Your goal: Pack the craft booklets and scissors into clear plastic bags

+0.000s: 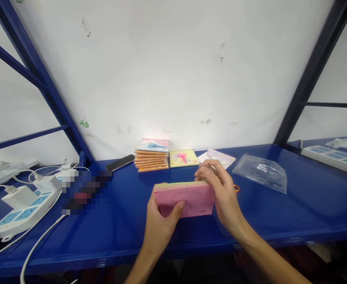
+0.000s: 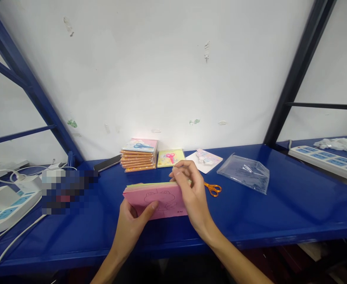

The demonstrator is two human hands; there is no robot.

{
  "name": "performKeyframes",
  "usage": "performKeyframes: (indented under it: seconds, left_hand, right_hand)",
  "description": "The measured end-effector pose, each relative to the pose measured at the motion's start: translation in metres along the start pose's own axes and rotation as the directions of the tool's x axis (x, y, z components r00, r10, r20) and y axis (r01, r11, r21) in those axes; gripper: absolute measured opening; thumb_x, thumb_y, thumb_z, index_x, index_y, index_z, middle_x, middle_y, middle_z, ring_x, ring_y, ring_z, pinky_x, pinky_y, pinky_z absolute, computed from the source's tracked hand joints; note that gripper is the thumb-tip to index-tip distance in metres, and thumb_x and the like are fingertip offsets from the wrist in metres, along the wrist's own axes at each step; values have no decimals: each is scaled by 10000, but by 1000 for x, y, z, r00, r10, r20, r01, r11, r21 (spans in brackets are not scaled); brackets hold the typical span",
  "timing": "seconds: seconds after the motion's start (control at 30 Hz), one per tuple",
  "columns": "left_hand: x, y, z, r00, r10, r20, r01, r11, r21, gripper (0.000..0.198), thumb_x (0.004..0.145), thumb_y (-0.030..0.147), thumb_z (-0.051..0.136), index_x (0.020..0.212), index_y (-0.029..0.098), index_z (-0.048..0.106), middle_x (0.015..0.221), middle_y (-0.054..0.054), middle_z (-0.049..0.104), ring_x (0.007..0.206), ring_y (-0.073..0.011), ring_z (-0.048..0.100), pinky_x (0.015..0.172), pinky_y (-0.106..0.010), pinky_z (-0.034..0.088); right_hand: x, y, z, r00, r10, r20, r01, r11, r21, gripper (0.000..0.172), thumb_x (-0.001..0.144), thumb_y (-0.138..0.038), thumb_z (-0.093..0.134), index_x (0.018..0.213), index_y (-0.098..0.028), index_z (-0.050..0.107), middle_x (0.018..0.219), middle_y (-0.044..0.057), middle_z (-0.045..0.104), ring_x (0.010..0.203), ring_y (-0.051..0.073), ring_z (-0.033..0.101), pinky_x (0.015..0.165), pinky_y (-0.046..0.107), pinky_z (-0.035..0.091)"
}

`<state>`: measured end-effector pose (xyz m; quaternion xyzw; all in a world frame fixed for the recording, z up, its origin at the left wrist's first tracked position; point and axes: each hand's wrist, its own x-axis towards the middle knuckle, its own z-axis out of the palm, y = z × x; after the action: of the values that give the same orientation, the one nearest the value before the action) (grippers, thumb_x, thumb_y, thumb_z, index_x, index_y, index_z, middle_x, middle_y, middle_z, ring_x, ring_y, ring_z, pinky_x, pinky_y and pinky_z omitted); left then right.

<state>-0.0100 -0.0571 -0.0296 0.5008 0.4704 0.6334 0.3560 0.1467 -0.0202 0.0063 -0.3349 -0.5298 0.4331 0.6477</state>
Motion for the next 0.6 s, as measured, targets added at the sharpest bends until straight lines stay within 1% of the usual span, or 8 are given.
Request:
performKeyframes:
  seconds: [0.07, 0.17, 0.27, 0.4, 0.5, 0.53, 0.57, 0.6]
  left_hand:
    - [1, -2, 0, 1000, 9, 10, -9, 1000, -5, 470, 754, 393, 833, 1125, 163, 656, 1107, -104, 766, 1054, -307, 714, 925, -396, 557]
    - [3, -3, -2, 996, -59, 69, 60, 998, -17, 431, 759, 401, 828, 1079, 138, 707, 1068, -129, 793, 1025, -336, 733, 919, -438, 571]
    - [4, 0, -2, 992, -90, 87, 91, 996, -5, 390, 756, 388, 833, 1036, 129, 748, 1041, -132, 807, 1005, -349, 745, 897, -445, 585]
    - [4, 5, -2, 990, -113, 81, 112, 994, 12, 370, 757, 393, 835, 1008, 130, 768, 1045, -129, 812, 1004, -342, 752, 885, -431, 596]
    - [4, 6, -2, 987, -136, 81, 136, 991, 13, 383, 757, 412, 835, 1006, 128, 772, 1043, -133, 813, 994, -331, 758, 886, -426, 600]
    - [4, 6, -2, 987, -142, 81, 142, 990, 8, 389, 753, 414, 838, 1008, 128, 772, 1048, -135, 812, 994, -329, 758, 885, -424, 601]
    - [4, 6, -2, 986, -145, 82, 146, 989, 4, 394, 750, 414, 842, 1011, 128, 773, 1054, -135, 812, 995, -328, 759, 885, -422, 602]
    - [4, 6, -2, 986, -147, 83, 148, 989, 2, 397, 746, 413, 846, 1013, 129, 774, 1056, -135, 812, 996, -329, 759, 884, -422, 603]
  right_hand:
    - [1, -1, 1, 1000, -13, 5, 13, 999, -41, 130, 940, -401, 628, 984, -284, 591, 868, -7, 674, 844, 224, 633, 792, 328, 451]
    - [4, 0, 4, 999, -41, -26, 39, 995, -90, 118, 943, -394, 612, 972, -281, 592, 837, -11, 676, 863, 225, 640, 805, 322, 450]
    - [7, 1, 5, 1000, 9, 3, -9, 994, -109, 190, 951, -460, 600, 912, -274, 593, 799, -23, 649, 758, 198, 608, 707, 301, 436]
    - [14, -2, -5, 986, 48, 157, -36, 996, -79, 365, 995, -603, 465, 956, -279, 630, 837, -10, 674, 738, 195, 623, 666, 306, 452]
    - [44, -9, -28, 961, -13, 276, 59, 986, -159, 597, 1019, -679, 237, 982, -262, 663, 900, 37, 735, 877, 238, 684, 811, 372, 508]
    - [60, -11, -39, 961, -78, 265, 152, 950, -272, 612, 1020, -675, 243, 939, -250, 676, 931, 53, 744, 947, 251, 688, 895, 394, 499]
    - [78, -11, -52, 956, -103, 275, 223, 864, -452, 579, 1015, -667, 297, 934, -243, 682, 997, 69, 753, 1001, 267, 683, 944, 417, 487]
    - [98, -11, -65, 955, -89, 283, 259, 714, -651, 541, 997, -673, 356, 1005, -246, 689, 1076, 82, 756, 1048, 289, 675, 961, 438, 481]
